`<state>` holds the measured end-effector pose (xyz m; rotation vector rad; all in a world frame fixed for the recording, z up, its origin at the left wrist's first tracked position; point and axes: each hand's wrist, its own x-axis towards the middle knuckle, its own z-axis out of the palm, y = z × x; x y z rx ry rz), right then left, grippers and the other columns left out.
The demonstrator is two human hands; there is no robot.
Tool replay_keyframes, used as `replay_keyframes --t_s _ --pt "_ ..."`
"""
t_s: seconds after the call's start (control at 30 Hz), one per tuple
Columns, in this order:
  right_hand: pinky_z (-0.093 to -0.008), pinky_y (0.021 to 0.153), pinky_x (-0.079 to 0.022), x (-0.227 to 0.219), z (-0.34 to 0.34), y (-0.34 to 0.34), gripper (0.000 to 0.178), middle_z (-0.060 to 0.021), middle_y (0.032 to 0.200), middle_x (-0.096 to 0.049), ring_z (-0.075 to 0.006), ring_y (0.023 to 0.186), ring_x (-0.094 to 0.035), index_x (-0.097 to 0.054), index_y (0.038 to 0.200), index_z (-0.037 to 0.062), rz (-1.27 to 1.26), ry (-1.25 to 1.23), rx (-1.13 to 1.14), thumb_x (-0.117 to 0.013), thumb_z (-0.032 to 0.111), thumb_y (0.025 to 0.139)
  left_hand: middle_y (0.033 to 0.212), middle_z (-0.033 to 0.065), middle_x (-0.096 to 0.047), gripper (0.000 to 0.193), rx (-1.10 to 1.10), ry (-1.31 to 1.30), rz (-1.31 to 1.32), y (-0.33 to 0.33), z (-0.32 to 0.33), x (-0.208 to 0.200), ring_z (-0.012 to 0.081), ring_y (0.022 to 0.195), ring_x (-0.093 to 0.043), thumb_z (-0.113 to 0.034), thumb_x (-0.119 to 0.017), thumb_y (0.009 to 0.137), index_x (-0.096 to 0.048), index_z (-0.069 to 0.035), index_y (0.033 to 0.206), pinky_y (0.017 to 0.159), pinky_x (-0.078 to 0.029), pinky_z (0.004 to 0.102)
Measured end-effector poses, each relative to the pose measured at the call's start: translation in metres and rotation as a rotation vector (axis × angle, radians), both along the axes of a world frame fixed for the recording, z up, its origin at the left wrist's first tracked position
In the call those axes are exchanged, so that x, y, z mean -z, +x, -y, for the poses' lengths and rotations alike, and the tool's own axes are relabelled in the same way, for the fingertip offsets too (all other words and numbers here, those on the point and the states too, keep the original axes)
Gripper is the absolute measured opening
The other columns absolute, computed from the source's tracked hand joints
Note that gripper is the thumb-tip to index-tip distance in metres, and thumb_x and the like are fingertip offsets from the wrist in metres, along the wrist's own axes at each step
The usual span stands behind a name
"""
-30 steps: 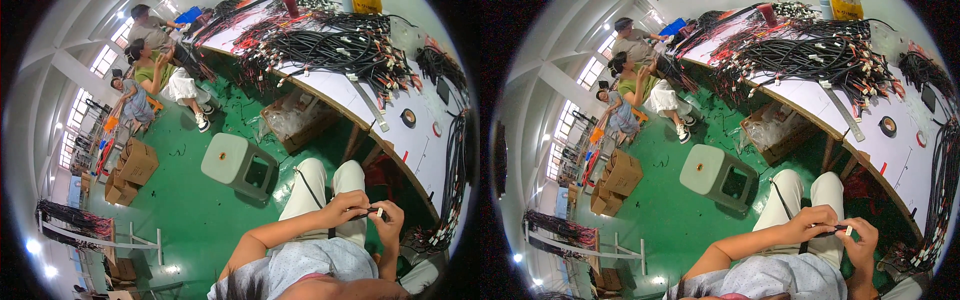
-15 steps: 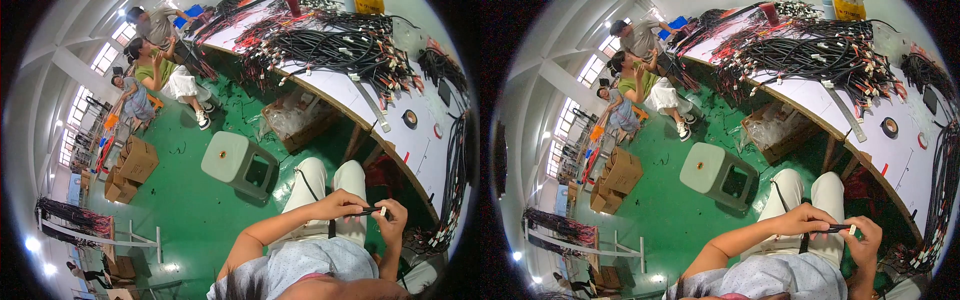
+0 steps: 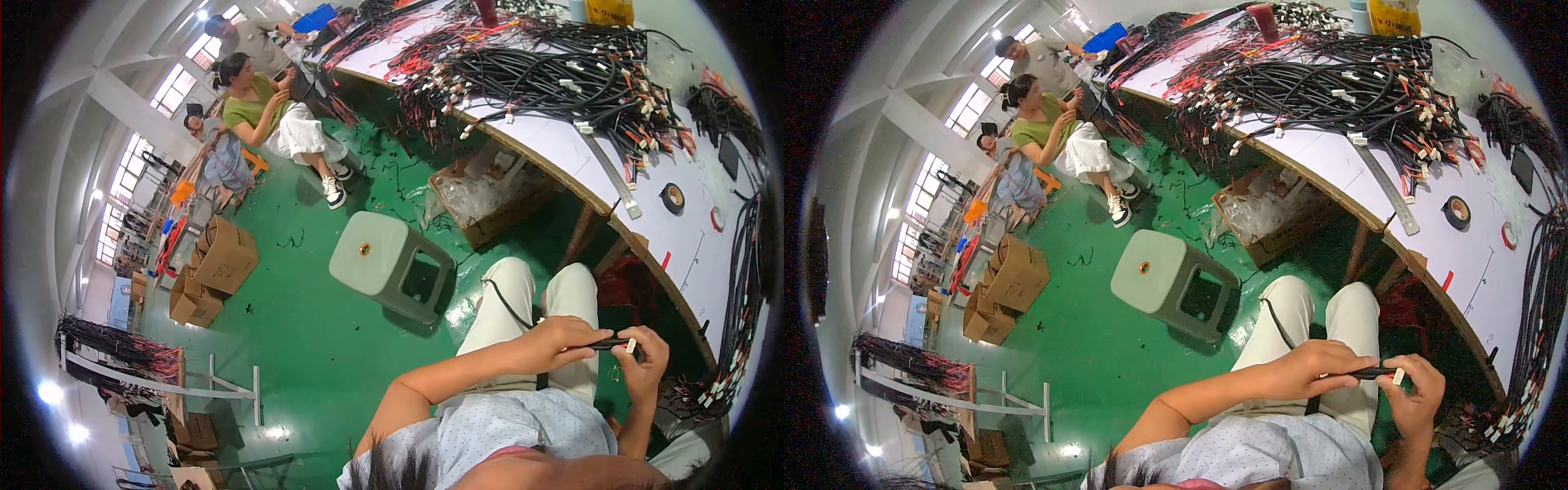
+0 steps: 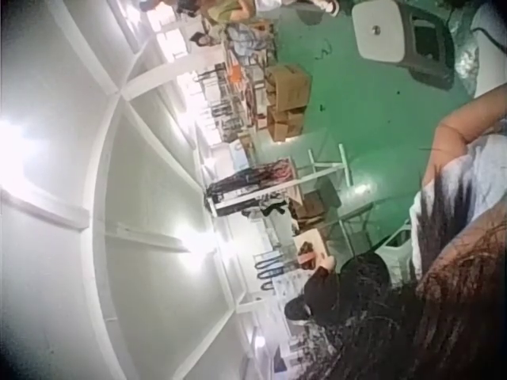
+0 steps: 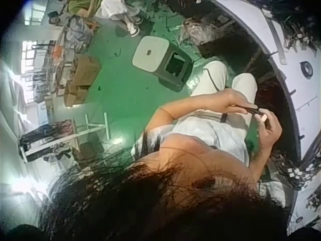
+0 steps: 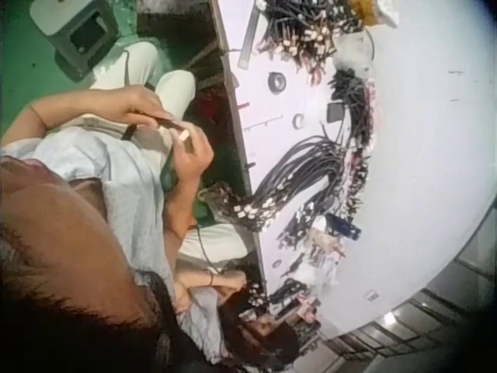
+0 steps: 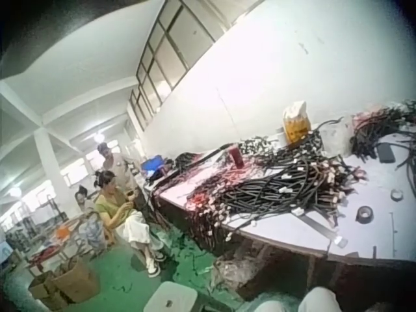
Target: The person assembles wire harnesses by attaching plastic connectors to the wires and wrapping electrical tape around the cables by hand.
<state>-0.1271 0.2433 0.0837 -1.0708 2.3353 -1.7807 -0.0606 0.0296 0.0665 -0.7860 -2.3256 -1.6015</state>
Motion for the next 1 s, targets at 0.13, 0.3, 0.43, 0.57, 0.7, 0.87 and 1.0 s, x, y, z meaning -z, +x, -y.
replay_keyframes --t_s 0.13,0.3,0.43,0.57,0.7,0.87,1.0 --pt "-0.0286 0.062 -0.044 0.003 -0.001 0.000 0.026 -0.0109 0.076 -0.061 -0.0202 0.067 -0.058 -0.063 0.088 -0.0027 0.022 0.038 0.036 -0.077 0.012 0.070 0.089 0.0152 -0.064 0.047 -0.145 -0.130 -0.104 0.003 -0.006 0.005 0.0296 0.077 -0.062 -0.013 -0.067 0.084 -0.054 -0.001 0.128 0.066 -0.050 0.0391" --pt "-0.0228 0.061 -0.041 0.007 -0.002 0.000 0.021 -0.0063 0.079 -0.058 -0.0121 0.068 -0.054 -0.062 0.090 -0.0035 0.082 0.000 0.030 -0.069 0.000 0.070 0.086 0.0113 -0.066 0.036 -0.273 -0.127 -0.147 0.003 -0.011 0.005 0.0289 0.071 -0.063 -0.016 -0.067 0.083 -0.059 -0.004 0.116 0.059 -0.049 0.0382" --pt "-0.0274 0.064 -0.044 0.009 -0.001 0.002 0.025 -0.0105 0.080 -0.062 -0.0187 0.070 -0.058 -0.063 0.089 -0.0024 0.146 0.010 0.056 -0.075 0.003 0.067 0.085 0.0099 -0.066 0.030 -0.341 -0.161 -0.091 0.004 -0.009 0.004 0.0288 0.070 -0.063 -0.018 -0.068 0.082 -0.061 -0.005 0.108 0.059 -0.049 0.0375" --pt "-0.0273 0.063 -0.044 0.010 0.003 0.003 0.024 -0.0099 0.079 -0.061 -0.0181 0.070 -0.057 -0.063 0.089 -0.0024 0.115 0.012 0.055 -0.074 0.001 0.067 0.081 0.0083 -0.065 0.028 -0.375 -0.179 -0.150 0.003 -0.009 0.005 0.0272 0.069 -0.063 -0.019 -0.069 0.081 -0.062 -0.006 0.105 0.057 -0.049 0.0364" --pt "-0.0271 0.063 -0.044 0.009 0.002 0.003 0.024 -0.0092 0.078 -0.061 -0.0178 0.069 -0.057 -0.063 0.089 -0.0024 0.099 -0.025 0.032 -0.074 0.000 0.067 0.080 0.0071 -0.064 0.027 -0.363 -0.182 -0.218 0.002 -0.009 0.005 0.0254 0.068 -0.063 -0.016 -0.070 0.080 -0.063 -0.006 0.104 0.056 -0.049 0.0353" --pt "-0.0265 0.063 -0.043 0.011 0.000 0.004 0.024 -0.0086 0.078 -0.061 -0.0165 0.069 -0.056 -0.063 0.088 -0.0029 0.181 -0.027 0.045 -0.074 0.001 0.067 0.082 0.0074 -0.064 0.027 -0.361 -0.201 -0.249 0.003 -0.011 0.008 0.0246 0.069 -0.063 -0.013 -0.070 0.079 -0.063 -0.004 0.103 0.056 -0.049 0.0348" --pt "-0.0259 0.062 -0.042 0.013 -0.001 0.005 0.023 -0.0080 0.077 -0.060 -0.0147 0.068 -0.055 -0.063 0.088 -0.0035 0.188 -0.096 0.043 -0.075 0.003 0.069 0.083 0.0097 -0.064 0.030 -0.349 -0.085 -0.242 0.003 -0.019 0.012 0.0269 0.070 -0.063 -0.010 -0.071 0.077 -0.061 -0.001 0.104 0.059 -0.051 0.0351"
